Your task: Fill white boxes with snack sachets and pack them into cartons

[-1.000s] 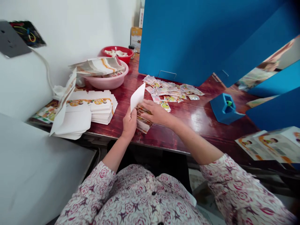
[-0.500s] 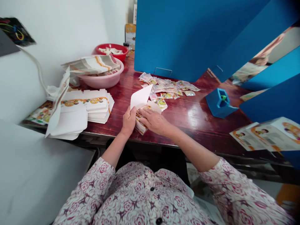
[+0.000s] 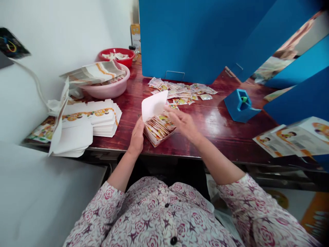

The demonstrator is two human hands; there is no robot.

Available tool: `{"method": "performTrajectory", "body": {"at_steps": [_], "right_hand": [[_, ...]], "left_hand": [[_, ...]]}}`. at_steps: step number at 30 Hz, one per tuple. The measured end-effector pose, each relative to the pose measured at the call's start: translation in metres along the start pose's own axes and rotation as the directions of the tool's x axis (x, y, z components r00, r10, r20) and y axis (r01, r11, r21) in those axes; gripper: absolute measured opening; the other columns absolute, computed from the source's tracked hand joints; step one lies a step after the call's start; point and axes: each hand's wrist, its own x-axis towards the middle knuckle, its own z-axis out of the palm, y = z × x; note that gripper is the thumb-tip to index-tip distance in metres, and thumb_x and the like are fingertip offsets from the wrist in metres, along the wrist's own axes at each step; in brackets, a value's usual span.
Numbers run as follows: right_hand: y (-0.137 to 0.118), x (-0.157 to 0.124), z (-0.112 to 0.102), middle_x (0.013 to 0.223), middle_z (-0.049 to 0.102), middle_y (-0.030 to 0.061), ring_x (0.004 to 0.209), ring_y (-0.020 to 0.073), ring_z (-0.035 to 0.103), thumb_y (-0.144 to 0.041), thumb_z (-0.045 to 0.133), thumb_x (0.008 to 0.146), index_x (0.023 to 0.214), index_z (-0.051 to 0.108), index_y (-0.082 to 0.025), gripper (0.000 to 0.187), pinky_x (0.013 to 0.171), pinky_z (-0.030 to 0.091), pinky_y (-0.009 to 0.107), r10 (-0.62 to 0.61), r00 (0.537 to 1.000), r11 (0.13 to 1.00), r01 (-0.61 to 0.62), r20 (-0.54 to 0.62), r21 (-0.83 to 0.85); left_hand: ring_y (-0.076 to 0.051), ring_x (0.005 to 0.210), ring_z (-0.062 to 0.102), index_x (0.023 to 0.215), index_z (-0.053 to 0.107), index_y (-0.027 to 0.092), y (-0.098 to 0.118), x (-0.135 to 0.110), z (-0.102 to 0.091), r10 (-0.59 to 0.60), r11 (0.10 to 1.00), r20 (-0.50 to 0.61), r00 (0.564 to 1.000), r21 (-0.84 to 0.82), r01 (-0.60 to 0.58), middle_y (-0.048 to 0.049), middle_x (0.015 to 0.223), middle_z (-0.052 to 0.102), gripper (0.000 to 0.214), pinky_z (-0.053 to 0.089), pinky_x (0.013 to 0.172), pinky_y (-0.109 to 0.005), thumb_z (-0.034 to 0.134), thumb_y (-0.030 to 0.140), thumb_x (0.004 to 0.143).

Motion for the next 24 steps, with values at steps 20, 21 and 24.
{"method": "performTrajectory", "body": {"at_steps": [20,21,24], "right_hand": [[0.045,-0.009,0.034,0.086,0.072,-0.0027,0.079,0.0161,0.066,-0.033,0.070,0.070,0.088,0.067,-0.022,0.021,0.078,0.056,0.032,0.476,0.874,0.701,-0.312,-0.095,0.641],[0.044,-0.010,0.034,0.090,0.073,-0.0014,0.085,0.0174,0.067,-0.031,0.069,0.070,0.085,0.068,-0.022,0.017,0.082,0.055,0.034,0.443,0.888,0.727,-0.276,-0.123,0.628],[0.039,-0.014,0.026,0.103,0.074,0.0022,0.102,0.0202,0.067,-0.028,0.070,0.072,0.073,0.068,-0.023,0.006,0.095,0.052,0.037,0.283,0.940,0.835,-0.145,-0.189,0.530]], "left_hand": [[-0.018,0.084,0.068,0.108,0.063,0.020,0.000,-0.010,0.026,-0.143,0.988,-0.061,0.988,-0.062,0.139,-0.0016,0.093,0.072,0.029,0.055,0.079,-0.030,0.059,0.038,0.085],[-0.018,0.086,0.068,0.109,0.064,0.021,0.002,-0.012,0.025,-0.118,0.993,-0.057,0.991,-0.037,0.116,-0.0021,0.097,0.073,0.028,0.055,0.081,-0.031,0.057,0.035,0.087],[-0.020,0.105,0.066,0.108,0.068,0.023,0.006,-0.019,0.019,0.069,0.995,-0.014,0.997,0.067,-0.068,-0.0040,0.113,0.071,0.024,0.051,0.097,-0.035,0.053,0.027,0.090]]}}
